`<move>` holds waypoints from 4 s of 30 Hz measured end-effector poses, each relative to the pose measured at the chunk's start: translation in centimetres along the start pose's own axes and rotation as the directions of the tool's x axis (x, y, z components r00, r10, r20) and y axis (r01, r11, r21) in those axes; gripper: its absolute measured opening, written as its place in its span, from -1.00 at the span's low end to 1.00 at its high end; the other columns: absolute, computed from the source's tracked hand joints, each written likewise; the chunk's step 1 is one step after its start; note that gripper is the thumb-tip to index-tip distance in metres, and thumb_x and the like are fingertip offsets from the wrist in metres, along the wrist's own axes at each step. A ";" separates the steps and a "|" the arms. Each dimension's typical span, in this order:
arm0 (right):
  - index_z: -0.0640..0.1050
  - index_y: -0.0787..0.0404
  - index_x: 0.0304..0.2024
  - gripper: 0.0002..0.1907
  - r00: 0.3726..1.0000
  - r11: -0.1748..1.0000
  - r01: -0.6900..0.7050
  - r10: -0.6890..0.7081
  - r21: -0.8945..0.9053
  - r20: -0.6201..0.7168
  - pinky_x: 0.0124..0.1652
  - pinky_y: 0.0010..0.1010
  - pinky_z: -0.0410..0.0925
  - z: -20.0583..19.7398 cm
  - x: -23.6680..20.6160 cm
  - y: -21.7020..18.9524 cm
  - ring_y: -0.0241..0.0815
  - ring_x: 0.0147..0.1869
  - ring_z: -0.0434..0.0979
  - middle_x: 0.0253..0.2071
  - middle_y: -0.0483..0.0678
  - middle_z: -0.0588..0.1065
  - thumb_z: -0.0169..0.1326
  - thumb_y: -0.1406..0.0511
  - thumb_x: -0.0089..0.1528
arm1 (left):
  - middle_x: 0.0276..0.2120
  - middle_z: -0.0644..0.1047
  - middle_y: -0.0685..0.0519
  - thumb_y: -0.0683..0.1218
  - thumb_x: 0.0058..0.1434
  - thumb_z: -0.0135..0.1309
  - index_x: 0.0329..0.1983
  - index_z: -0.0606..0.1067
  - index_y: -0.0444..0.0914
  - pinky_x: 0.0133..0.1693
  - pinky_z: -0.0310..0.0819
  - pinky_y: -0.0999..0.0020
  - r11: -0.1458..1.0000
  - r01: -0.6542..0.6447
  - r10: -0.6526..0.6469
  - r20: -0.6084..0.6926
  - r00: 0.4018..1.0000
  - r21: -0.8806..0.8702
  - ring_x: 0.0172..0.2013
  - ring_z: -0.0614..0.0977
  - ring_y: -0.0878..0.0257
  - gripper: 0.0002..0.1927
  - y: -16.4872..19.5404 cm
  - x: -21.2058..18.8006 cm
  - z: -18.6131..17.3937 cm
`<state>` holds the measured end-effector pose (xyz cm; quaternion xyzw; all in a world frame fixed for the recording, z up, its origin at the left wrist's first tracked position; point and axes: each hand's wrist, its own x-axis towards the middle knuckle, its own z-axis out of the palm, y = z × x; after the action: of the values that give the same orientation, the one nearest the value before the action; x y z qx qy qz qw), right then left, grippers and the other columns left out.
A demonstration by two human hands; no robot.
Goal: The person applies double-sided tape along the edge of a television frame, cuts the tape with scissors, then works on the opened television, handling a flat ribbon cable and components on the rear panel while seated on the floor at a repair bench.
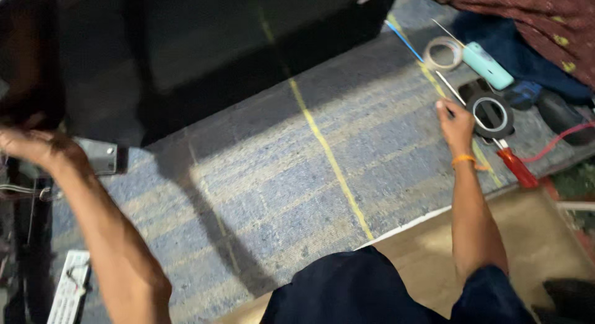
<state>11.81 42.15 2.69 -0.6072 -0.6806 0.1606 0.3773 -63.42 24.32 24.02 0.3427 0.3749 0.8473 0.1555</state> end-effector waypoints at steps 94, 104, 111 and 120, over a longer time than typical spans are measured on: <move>0.63 0.15 0.12 -0.67 0.694 0.790 0.611 -0.570 0.060 0.441 0.32 0.00 0.07 -1.2 -28.3 -14.0 0.05 0.36 0.32 0.06 -0.08 0.48 0.31 0.26 0.32 | 0.03 0.44 -0.05 -0.12 0.15 0.26 0.11 0.45 -0.21 0.18 0.21 -0.02 0.121 -0.331 -0.313 0.352 0.882 0.936 0.13 0.43 -0.02 -0.55 2.9 -54.5 4.8; 0.64 0.10 -0.07 -0.84 0.717 0.794 0.608 -0.553 0.007 0.424 0.38 -0.03 0.02 -1.6 -29.5 -14.0 -0.01 0.40 0.29 0.10 -0.15 0.50 0.32 0.26 0.33 | 0.01 0.48 -0.01 -0.16 0.20 0.18 0.07 0.45 -0.21 0.22 0.19 -0.01 0.128 -0.357 -0.290 0.379 0.879 0.925 0.15 0.45 0.03 -0.64 2.9 -55.6 4.3; 0.65 0.11 -0.01 -0.80 0.732 0.811 0.584 -0.545 0.037 0.409 0.39 -0.01 0.02 -1.9 -31.3 -13.9 0.02 0.47 0.28 0.13 -0.12 0.49 0.30 0.24 0.33 | -0.07 0.49 0.00 -0.05 0.23 0.27 0.01 0.47 -0.24 0.17 0.20 0.00 0.261 -0.303 -0.242 0.366 0.899 0.916 0.06 0.47 0.04 -0.65 4.2 -56.3 4.3; 0.66 0.11 -0.05 -0.83 0.776 0.842 0.515 -0.537 0.159 0.333 0.37 -0.06 0.10 -1.7 -32.6 -14.2 0.00 0.40 0.35 0.13 -0.11 0.51 0.29 0.33 0.30 | 0.13 0.41 -0.09 -0.02 0.36 0.25 0.12 0.43 -0.24 0.24 0.18 -0.01 0.183 -0.266 0.007 0.270 0.963 0.946 0.24 0.39 -0.02 -0.62 0.7 -47.7 3.6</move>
<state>2.25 7.82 3.05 -0.3410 -0.8756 0.1785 0.2919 -26.72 0.92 4.15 0.4801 0.7753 0.3873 -0.1358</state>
